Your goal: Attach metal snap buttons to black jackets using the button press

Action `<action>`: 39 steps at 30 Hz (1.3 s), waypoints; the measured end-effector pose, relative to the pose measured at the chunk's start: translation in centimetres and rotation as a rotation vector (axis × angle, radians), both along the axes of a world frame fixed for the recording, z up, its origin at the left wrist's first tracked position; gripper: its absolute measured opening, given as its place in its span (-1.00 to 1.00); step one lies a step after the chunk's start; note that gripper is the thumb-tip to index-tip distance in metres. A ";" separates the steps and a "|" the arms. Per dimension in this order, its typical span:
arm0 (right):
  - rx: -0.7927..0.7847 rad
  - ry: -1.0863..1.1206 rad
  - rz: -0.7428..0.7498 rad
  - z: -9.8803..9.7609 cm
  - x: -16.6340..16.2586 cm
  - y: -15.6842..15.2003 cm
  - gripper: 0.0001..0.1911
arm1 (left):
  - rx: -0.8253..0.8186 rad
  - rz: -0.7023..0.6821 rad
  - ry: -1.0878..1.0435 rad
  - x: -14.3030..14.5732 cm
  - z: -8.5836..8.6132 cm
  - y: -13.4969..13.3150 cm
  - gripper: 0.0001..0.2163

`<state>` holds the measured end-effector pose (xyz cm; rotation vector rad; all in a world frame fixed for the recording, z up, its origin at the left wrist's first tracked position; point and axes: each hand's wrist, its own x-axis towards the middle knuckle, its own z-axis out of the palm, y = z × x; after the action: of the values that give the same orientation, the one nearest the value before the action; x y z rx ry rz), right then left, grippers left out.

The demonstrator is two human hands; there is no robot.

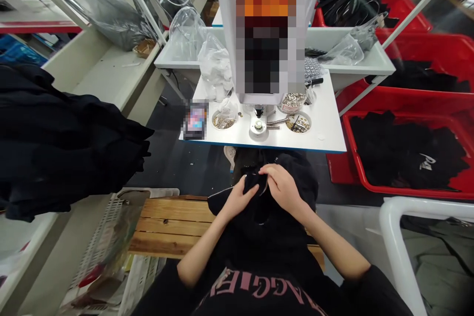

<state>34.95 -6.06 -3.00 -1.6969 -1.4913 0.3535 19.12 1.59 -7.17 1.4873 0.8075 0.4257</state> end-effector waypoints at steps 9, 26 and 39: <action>-0.552 -0.426 -0.398 -7.4 3.4 2.9 -0.42 | -0.482 0.446 -0.114 -6.5 0.4 0.7 -0.53; -0.309 0.681 -0.606 7.1 -1.3 -7.6 -0.64 | 0.127 -0.432 -0.154 4.4 7.4 -2.1 -0.78; -0.573 0.727 -0.561 3.1 2.3 -17.4 -0.80 | 0.561 -0.872 -0.209 3.5 5.0 -14.5 -0.47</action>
<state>37.30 -23.41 0.06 -2.0148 -0.3688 1.0186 22.61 -12.94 -2.17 2.0965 -0.1934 0.1308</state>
